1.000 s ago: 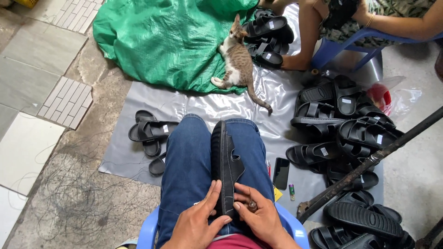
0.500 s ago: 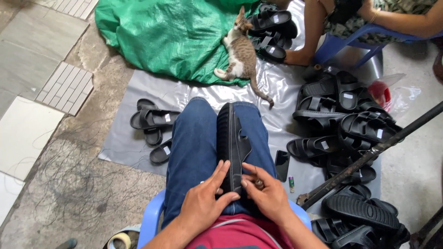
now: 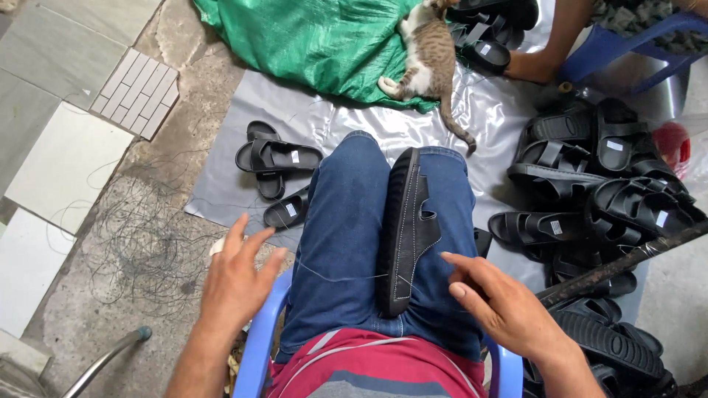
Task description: Hand-sewing a strap onto a black sandal using a needle and thread.
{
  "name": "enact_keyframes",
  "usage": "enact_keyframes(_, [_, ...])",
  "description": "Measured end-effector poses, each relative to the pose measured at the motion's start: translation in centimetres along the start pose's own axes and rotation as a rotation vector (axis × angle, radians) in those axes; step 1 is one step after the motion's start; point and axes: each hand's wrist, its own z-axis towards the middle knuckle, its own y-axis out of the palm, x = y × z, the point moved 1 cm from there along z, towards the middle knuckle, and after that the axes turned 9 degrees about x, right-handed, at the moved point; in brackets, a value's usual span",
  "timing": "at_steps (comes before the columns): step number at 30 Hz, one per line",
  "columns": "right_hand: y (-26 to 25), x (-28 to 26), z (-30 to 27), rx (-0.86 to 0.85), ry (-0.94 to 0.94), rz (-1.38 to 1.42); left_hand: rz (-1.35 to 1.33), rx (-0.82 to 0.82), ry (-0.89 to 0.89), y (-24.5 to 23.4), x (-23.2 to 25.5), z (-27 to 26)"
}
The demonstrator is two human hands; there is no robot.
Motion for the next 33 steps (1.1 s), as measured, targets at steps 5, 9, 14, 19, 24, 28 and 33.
enact_keyframes(5, [-0.1, -1.1, 1.8, -0.125, -0.342, -0.089, -0.386, 0.047, 0.749, 2.1, 4.9, -0.7])
enact_keyframes(9, [-0.2, -2.0, 3.1, -0.149, -0.483, -0.178, -0.472, -0.316, 0.815, 3.6, 7.5, -1.1])
enact_keyframes(14, [0.1, -1.2, 3.8, -0.106, -0.524, -0.198, -0.533, -0.365, 0.705, 5.4, 7.7, -0.7])
enact_keyframes(19, [0.6, -0.7, 4.1, -0.097, -0.523, -0.218, -0.545, -0.362, 0.681, 5.7, 7.4, -0.6])
enact_keyframes(24, [0.7, -0.4, 4.0, -0.076, -0.527, -0.261, -0.542, -0.351, 0.705, 5.8, 7.3, -0.6])
enact_keyframes(28, [0.8, -0.2, 3.9, -0.08, -0.502, -0.262, -0.516, -0.357, 0.702, 6.0, 7.4, -0.5])
enact_keyframes(33, [1.0, -0.2, 3.6, -0.032, -0.508, -0.28, -0.51, -0.359, 0.72, 6.0, 7.3, -0.5])
